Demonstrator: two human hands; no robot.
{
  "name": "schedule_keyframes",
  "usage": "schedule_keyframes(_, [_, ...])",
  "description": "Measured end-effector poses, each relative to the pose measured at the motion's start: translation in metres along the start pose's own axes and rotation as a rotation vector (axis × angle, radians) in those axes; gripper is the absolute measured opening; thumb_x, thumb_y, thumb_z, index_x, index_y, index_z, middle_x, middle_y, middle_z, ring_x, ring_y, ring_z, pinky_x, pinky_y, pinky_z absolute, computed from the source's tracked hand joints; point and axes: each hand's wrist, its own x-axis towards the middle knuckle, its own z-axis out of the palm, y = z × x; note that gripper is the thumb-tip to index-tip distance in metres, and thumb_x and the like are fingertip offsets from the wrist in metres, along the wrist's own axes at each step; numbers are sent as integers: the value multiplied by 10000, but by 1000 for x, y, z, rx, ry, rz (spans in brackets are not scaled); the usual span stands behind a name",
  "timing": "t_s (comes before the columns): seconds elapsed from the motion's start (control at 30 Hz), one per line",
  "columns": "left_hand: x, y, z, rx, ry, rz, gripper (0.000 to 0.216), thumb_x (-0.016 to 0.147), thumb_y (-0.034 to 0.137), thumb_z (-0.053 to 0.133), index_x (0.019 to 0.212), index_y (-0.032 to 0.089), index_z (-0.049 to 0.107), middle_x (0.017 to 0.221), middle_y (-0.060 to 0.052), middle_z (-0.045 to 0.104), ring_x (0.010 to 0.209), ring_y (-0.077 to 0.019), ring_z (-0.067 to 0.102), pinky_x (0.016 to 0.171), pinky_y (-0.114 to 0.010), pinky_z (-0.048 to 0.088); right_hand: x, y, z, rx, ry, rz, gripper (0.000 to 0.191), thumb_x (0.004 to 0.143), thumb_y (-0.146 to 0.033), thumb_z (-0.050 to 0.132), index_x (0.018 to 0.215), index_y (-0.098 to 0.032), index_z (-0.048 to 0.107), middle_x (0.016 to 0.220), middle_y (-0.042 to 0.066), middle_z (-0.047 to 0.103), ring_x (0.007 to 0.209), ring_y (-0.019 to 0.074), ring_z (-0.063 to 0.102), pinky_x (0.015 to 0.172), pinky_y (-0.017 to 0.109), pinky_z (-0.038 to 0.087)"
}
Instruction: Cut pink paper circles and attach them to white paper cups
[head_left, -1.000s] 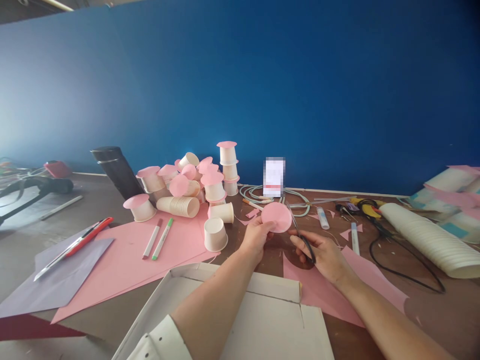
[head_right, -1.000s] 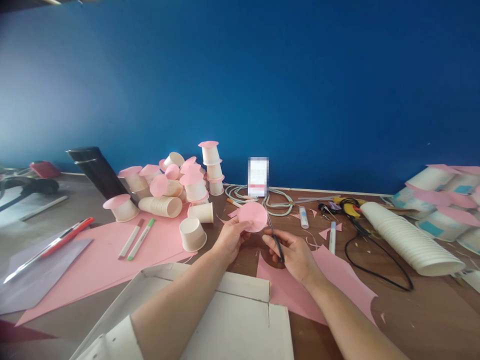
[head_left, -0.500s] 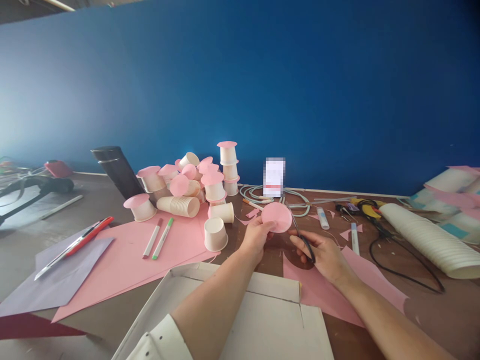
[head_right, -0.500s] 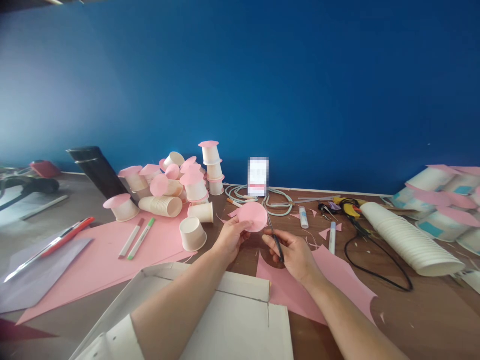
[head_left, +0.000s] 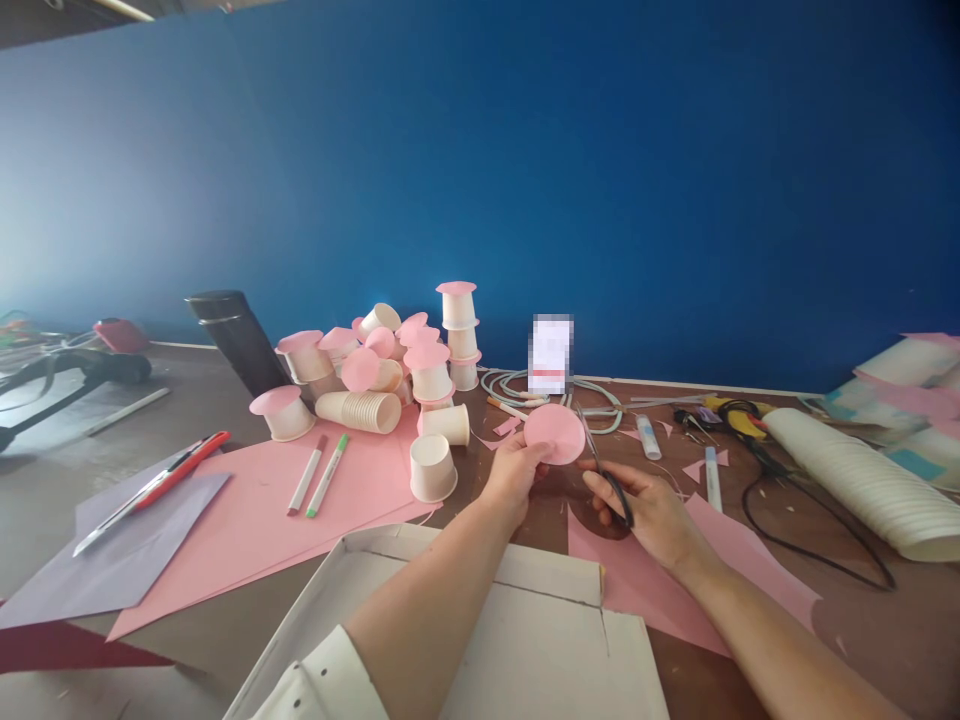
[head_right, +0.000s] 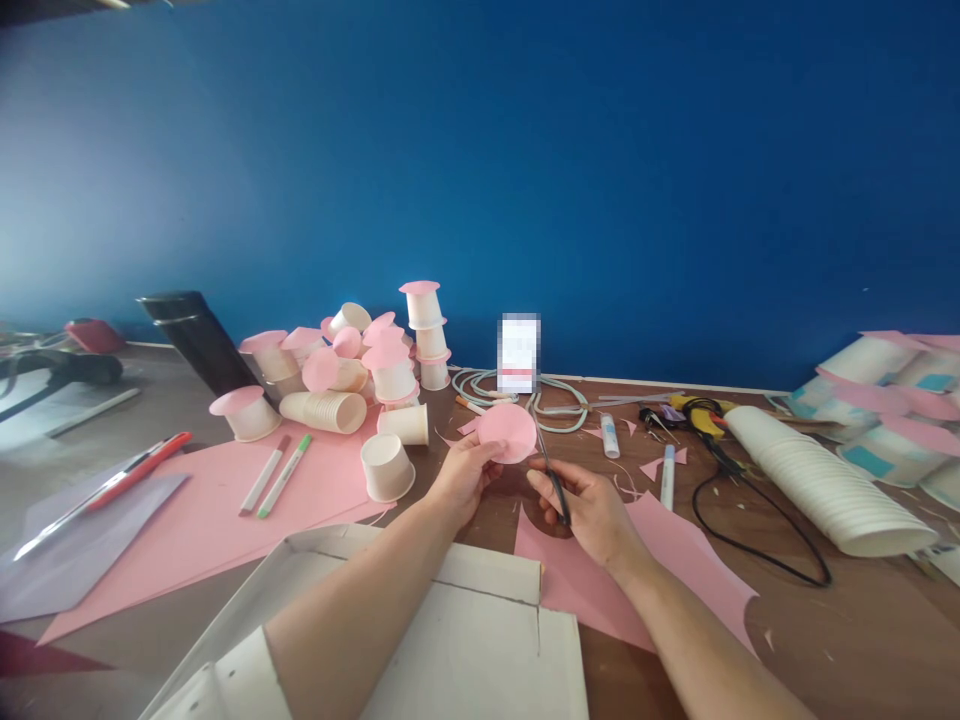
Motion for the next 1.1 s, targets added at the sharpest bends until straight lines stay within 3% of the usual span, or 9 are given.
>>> schedule_keyframes(0.27, [1,-1,-1,13,-4,1,238,583,222,726,804,145,677,636,-8,577,599,-90,493,537,-199,359,-1,-1,1,-4,1,5,526,728,-570,643,1087,-186,666,604,-12,567,517,111,519,480,230,407])
schedule_keyframes(1.1, [-1,0,1,23,3,6,174,589,212,721,742,144,673,645,-15,589,623,-97,507,558,-204,381,1,1,1,-34,5,11,528,737,-572,645,1093,-182,653,615,-17,573,522,108,514,500,237,389])
